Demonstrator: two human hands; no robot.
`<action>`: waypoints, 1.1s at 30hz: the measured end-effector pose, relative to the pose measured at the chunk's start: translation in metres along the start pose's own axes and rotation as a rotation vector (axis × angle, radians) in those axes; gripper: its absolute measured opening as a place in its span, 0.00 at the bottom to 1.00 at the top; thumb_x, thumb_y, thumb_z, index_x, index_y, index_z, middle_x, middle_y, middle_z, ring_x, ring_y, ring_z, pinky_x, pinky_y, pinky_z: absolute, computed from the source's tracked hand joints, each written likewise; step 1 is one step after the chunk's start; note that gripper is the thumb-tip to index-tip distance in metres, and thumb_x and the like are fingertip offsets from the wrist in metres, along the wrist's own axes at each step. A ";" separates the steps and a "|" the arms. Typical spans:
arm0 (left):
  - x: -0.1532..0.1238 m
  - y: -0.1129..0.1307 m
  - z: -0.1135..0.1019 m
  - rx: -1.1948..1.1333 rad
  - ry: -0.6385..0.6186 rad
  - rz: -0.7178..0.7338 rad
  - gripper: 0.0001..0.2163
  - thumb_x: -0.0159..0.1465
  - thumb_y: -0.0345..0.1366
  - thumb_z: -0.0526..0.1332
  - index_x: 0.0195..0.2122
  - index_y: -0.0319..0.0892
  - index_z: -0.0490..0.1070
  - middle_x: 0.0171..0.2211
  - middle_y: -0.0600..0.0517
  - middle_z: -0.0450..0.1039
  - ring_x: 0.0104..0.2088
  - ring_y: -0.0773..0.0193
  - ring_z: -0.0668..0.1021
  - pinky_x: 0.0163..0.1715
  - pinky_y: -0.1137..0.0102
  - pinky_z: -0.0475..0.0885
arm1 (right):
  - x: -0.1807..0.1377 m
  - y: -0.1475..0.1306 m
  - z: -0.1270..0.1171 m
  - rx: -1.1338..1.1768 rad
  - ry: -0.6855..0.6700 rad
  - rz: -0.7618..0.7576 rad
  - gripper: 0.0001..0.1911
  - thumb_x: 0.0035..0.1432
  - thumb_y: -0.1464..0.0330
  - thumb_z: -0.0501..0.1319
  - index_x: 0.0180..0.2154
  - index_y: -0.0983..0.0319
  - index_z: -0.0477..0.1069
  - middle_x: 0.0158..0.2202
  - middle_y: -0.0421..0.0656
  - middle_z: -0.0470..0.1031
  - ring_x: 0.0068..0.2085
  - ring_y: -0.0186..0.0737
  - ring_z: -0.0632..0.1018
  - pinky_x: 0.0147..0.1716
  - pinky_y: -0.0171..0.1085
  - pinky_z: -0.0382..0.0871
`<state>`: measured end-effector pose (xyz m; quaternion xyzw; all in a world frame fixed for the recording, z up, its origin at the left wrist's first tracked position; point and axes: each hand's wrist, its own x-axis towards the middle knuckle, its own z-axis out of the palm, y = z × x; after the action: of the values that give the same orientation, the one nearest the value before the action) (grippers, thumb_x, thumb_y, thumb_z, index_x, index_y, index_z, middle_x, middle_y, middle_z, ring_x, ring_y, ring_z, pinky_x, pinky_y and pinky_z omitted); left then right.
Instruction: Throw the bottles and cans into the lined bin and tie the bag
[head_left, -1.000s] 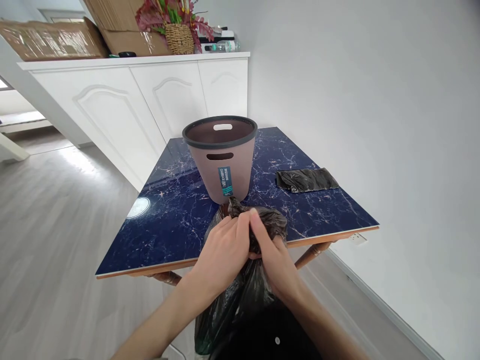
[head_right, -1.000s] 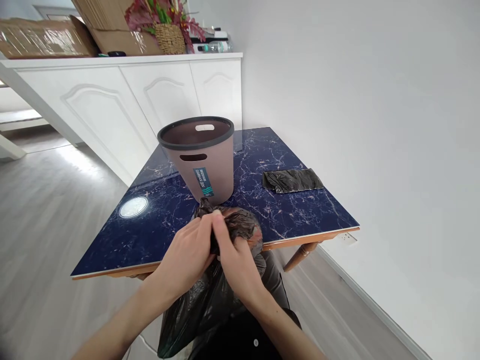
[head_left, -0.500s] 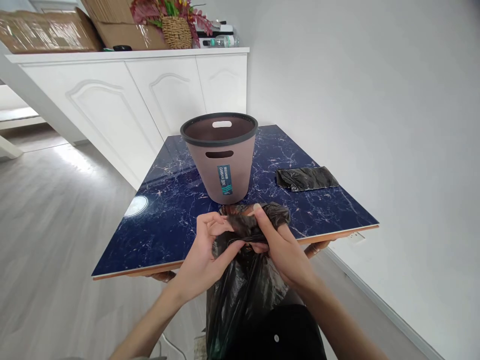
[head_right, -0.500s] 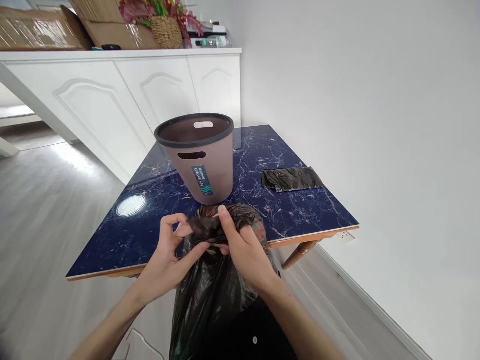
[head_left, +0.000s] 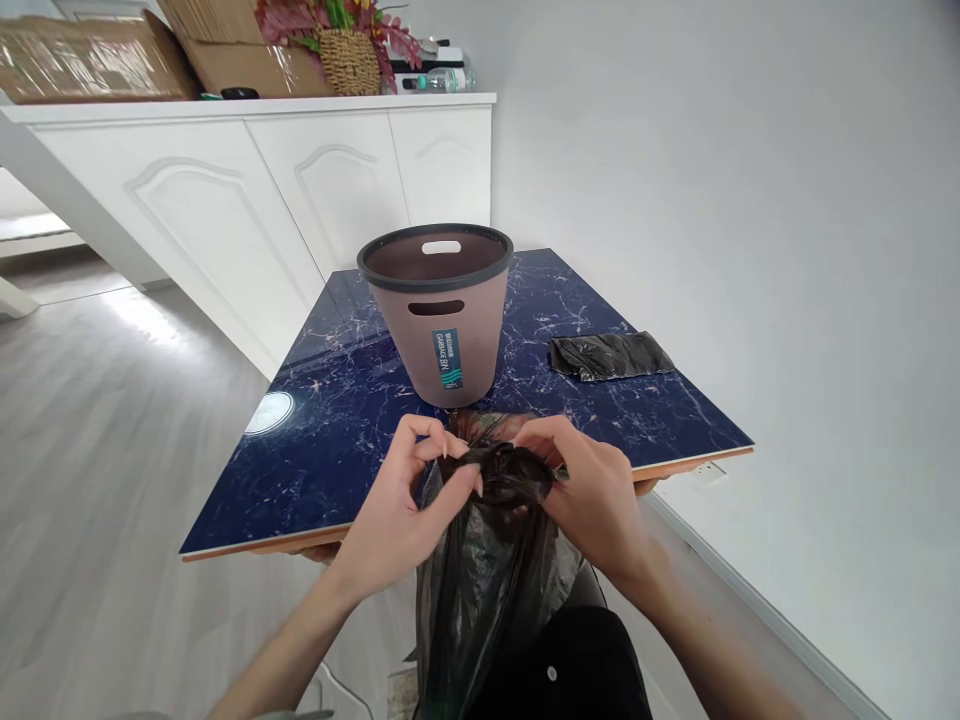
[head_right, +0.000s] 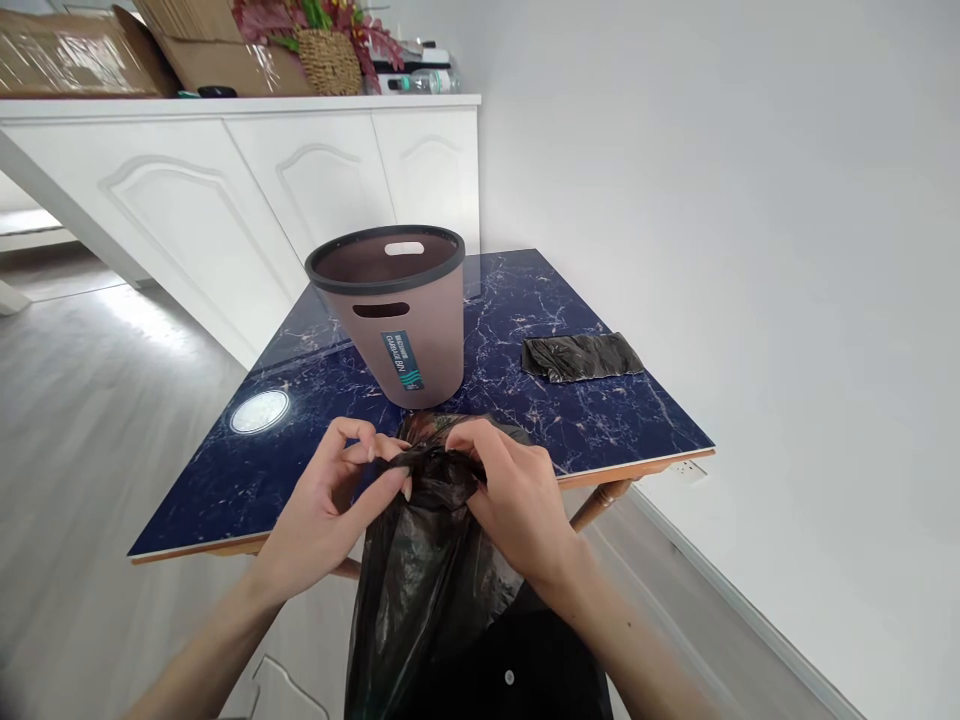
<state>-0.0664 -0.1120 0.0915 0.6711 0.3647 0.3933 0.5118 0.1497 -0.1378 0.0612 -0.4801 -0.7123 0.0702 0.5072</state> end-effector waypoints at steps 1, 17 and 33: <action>-0.001 0.002 0.002 0.010 -0.019 -0.001 0.15 0.73 0.44 0.66 0.44 0.49 0.59 0.41 0.53 0.75 0.39 0.63 0.79 0.42 0.68 0.73 | -0.001 0.000 0.004 -0.023 0.057 -0.028 0.11 0.65 0.77 0.65 0.44 0.56 0.74 0.37 0.39 0.86 0.35 0.38 0.86 0.34 0.33 0.76; 0.043 0.022 0.011 -0.124 0.009 -0.138 0.19 0.68 0.54 0.70 0.46 0.43 0.87 0.41 0.48 0.85 0.44 0.54 0.83 0.47 0.66 0.77 | 0.023 0.004 0.019 -0.007 0.389 -0.400 0.17 0.64 0.83 0.62 0.41 0.55 0.78 0.44 0.44 0.88 0.46 0.44 0.88 0.42 0.43 0.86; 0.040 -0.047 -0.017 -0.308 0.389 -0.215 0.23 0.59 0.57 0.77 0.37 0.39 0.85 0.41 0.45 0.83 0.39 0.62 0.78 0.38 0.72 0.72 | -0.060 0.021 -0.010 -0.048 0.184 -0.068 0.14 0.68 0.78 0.63 0.40 0.53 0.81 0.46 0.43 0.89 0.47 0.53 0.86 0.46 0.56 0.79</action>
<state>-0.0691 -0.0593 0.0544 0.4545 0.4614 0.5092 0.5669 0.1719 -0.1763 0.0143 -0.4719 -0.6803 -0.0086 0.5607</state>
